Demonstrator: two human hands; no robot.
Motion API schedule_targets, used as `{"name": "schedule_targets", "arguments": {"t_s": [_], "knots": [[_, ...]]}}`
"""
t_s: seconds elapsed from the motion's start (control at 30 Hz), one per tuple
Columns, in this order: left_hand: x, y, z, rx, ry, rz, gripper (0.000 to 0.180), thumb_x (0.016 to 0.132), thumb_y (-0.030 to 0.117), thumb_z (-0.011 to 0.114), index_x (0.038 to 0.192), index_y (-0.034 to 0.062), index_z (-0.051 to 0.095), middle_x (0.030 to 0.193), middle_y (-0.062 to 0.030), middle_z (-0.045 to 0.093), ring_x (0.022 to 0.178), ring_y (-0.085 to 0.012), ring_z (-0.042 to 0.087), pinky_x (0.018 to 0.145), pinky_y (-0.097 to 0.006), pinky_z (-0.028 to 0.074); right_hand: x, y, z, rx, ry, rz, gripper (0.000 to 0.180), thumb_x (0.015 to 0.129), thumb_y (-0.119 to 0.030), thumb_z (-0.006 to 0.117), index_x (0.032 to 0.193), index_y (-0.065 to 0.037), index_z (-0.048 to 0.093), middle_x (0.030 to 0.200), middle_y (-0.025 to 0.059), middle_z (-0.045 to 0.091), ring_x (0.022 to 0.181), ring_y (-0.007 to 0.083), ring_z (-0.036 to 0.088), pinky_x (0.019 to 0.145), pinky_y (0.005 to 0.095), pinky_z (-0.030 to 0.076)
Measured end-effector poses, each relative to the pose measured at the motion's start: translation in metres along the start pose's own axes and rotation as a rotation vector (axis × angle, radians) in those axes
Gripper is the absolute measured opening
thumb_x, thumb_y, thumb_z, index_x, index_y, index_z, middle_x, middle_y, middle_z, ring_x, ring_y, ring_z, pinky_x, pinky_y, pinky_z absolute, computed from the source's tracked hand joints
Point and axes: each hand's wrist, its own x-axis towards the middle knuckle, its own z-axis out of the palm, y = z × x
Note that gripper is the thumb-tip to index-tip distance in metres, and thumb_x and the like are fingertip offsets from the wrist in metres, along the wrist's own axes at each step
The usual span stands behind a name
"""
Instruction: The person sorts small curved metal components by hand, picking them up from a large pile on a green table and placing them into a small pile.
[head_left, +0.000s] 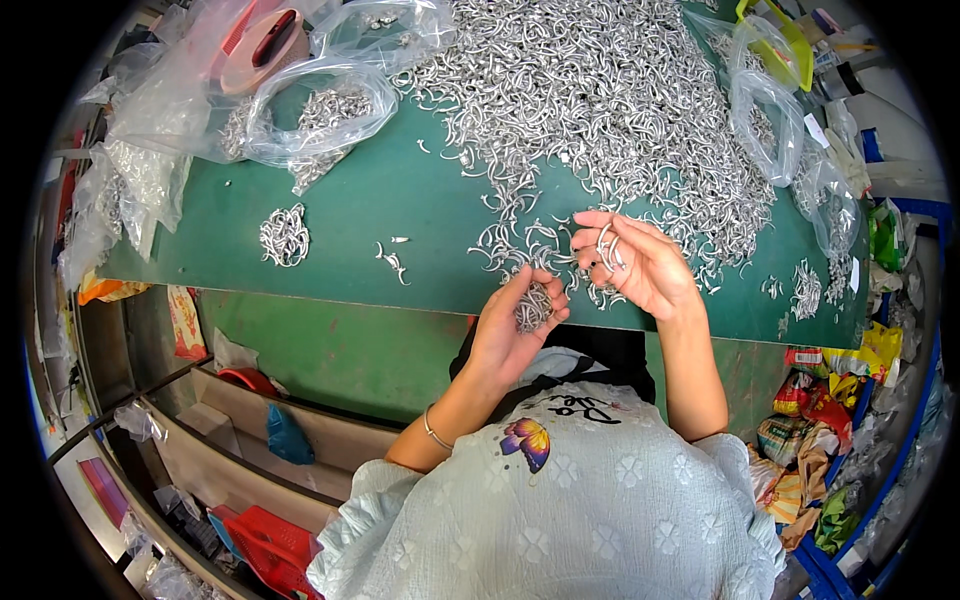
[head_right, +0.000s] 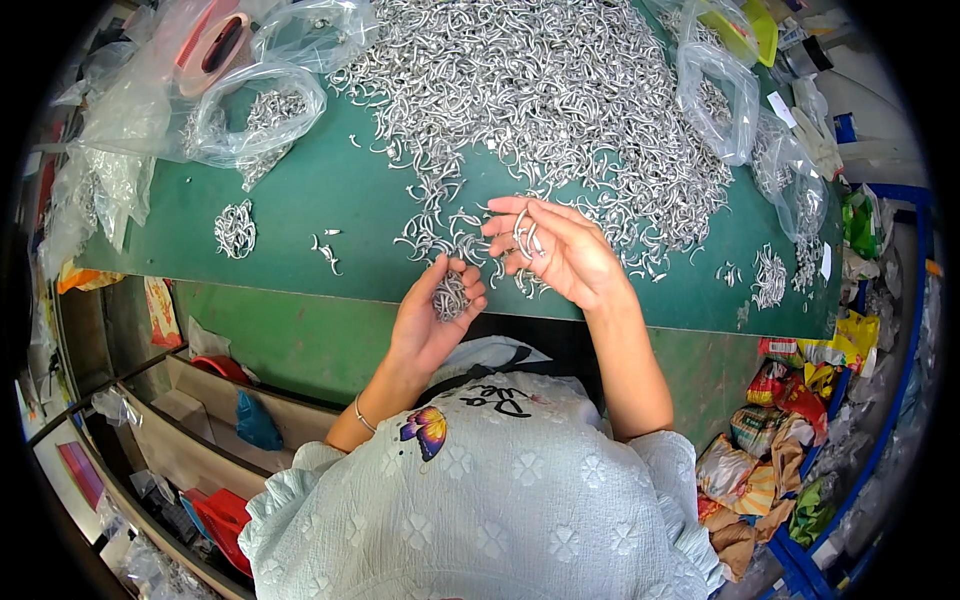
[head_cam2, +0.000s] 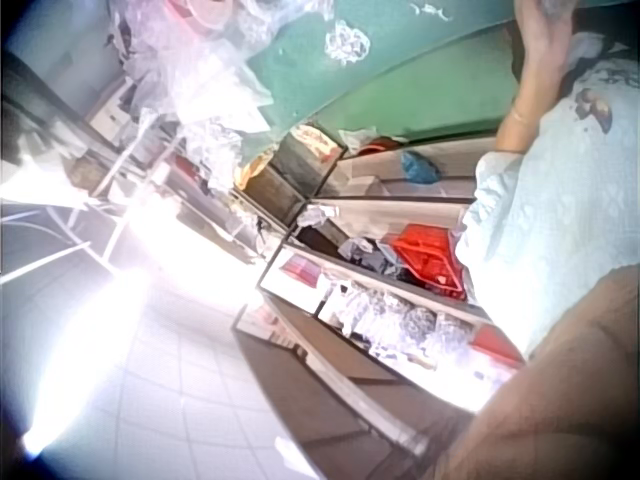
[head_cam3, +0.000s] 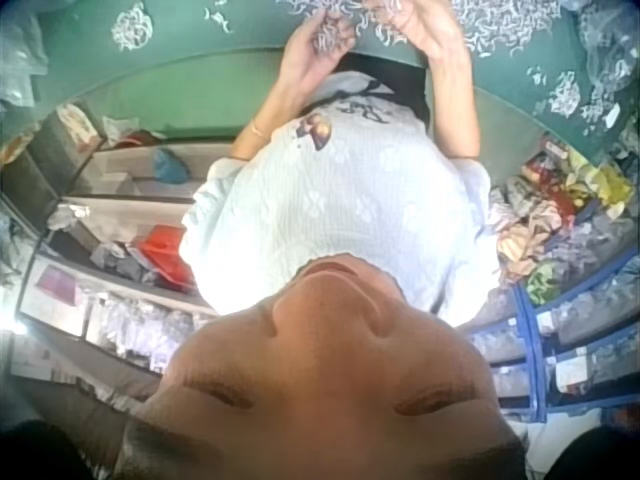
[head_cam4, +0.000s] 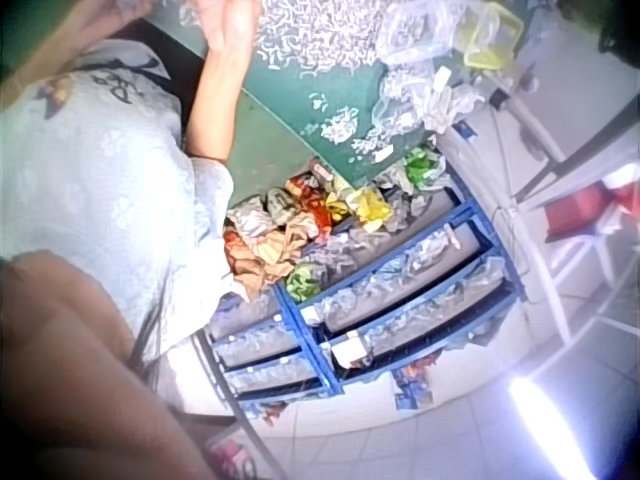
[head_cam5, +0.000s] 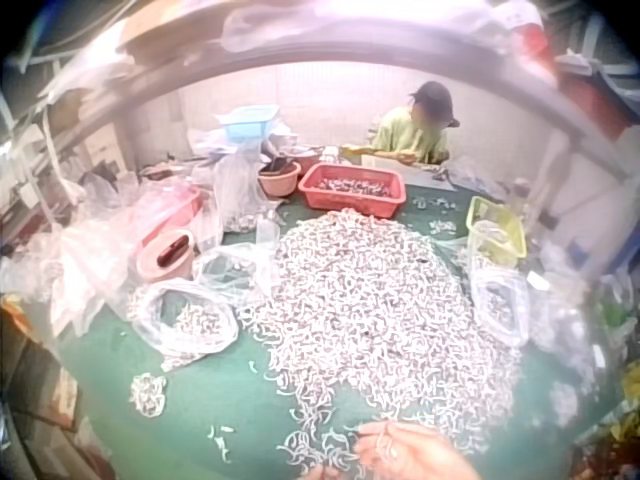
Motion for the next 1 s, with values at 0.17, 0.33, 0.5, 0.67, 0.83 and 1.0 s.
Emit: {"name": "schedule_targets", "arguments": {"t_s": [0.17, 0.33, 0.5, 0.67, 0.83, 1.0], "knots": [[0.0, 0.0, 0.001, -0.01, 0.016, -0.009, 0.022, 0.092, 0.025, 0.044, 0.088, 0.0062, 0.054, 0.078, -0.0057, 0.052, 0.074, -0.0161, 0.051, 0.07, -0.031, 0.046, 0.006, 0.01, -0.022, -0.294, 0.022, -0.2, 0.024, 0.089, -0.019, 0.05, 0.095, 0.003, 0.058, 0.068, 0.0035, 0.055, 0.054, 0.0149, 0.049, 0.048, 0.0258, 0.038], [0.0, -0.001, -0.001, -0.005, 0.018, -0.008, 0.021, 0.092, 0.025, 0.044, 0.088, 0.0064, 0.053, 0.078, -0.0053, 0.051, 0.073, -0.0157, 0.051, 0.07, -0.03, 0.046, 0.021, 0.009, -0.008, -1.519, 0.451, -0.5, 0.015, 0.075, -0.016, 0.067, 0.079, -0.003, 0.062, 0.051, 0.0061, 0.053, 0.047, 0.0248, 0.052, 0.047, 0.0333, 0.04], [-0.002, 0.0, 0.0, -0.02, 0.016, -0.011, 0.019, 0.092, 0.024, 0.045, 0.088, 0.0066, 0.053, 0.078, -0.0051, 0.051, 0.073, -0.0157, 0.05, 0.07, -0.03, 0.046, 0.036, 0.017, -0.008, -1.795, 0.43, -0.627, 0.016, 0.077, -0.018, 0.065, 0.078, -0.004, 0.059, 0.051, 0.0048, 0.05, 0.044, 0.0213, 0.047, 0.045, 0.0313, 0.037], [-0.002, 0.001, -0.002, -0.032, 0.006, 0.002, 0.02, 0.092, 0.024, 0.045, 0.088, 0.0061, 0.053, 0.078, -0.0052, 0.052, 0.074, -0.0163, 0.051, 0.071, -0.031, 0.046, 0.028, 0.002, -0.012, -0.501, 0.071, -0.253, 0.013, 0.087, -0.016, 0.055, 0.083, -0.004, 0.056, 0.072, 0.0002, 0.053, 0.059, 0.0076, 0.045, 0.051, 0.0197, 0.035], [0.0, 0.0, 0.0, 0.038, 0.064, 0.031, 0.026, 0.092, 0.024, 0.045, 0.103, 0.0025, 0.053, 0.098, -0.0101, 0.057, 0.094, -0.0208, 0.055, 0.088, -0.036, 0.045, 0.018, 0.002, -0.014, 0.106, -0.051, -0.076, 0.015, 0.088, -0.015, 0.052, 0.093, -0.001, 0.055, 0.088, 0.0092, 0.058, 0.07, 0.0125, 0.051, 0.055, 0.0225, 0.041], [0.008, -0.005, 0.011, 0.01, 0.04, 0.117, 0.03, 0.092, 0.025, 0.044, 0.11, 0.0016, 0.05, 0.113, -0.0106, 0.053, 0.108, -0.0203, 0.049, 0.099, -0.039, 0.036, 0.0, 0.011, -0.006, -0.384, -0.146, -0.019, 0.014, 0.088, -0.013, 0.051, 0.093, -0.001, 0.057, 0.091, 0.0081, 0.06, 0.061, 0.0057, 0.048, 0.05, 0.0183, 0.036]]}}
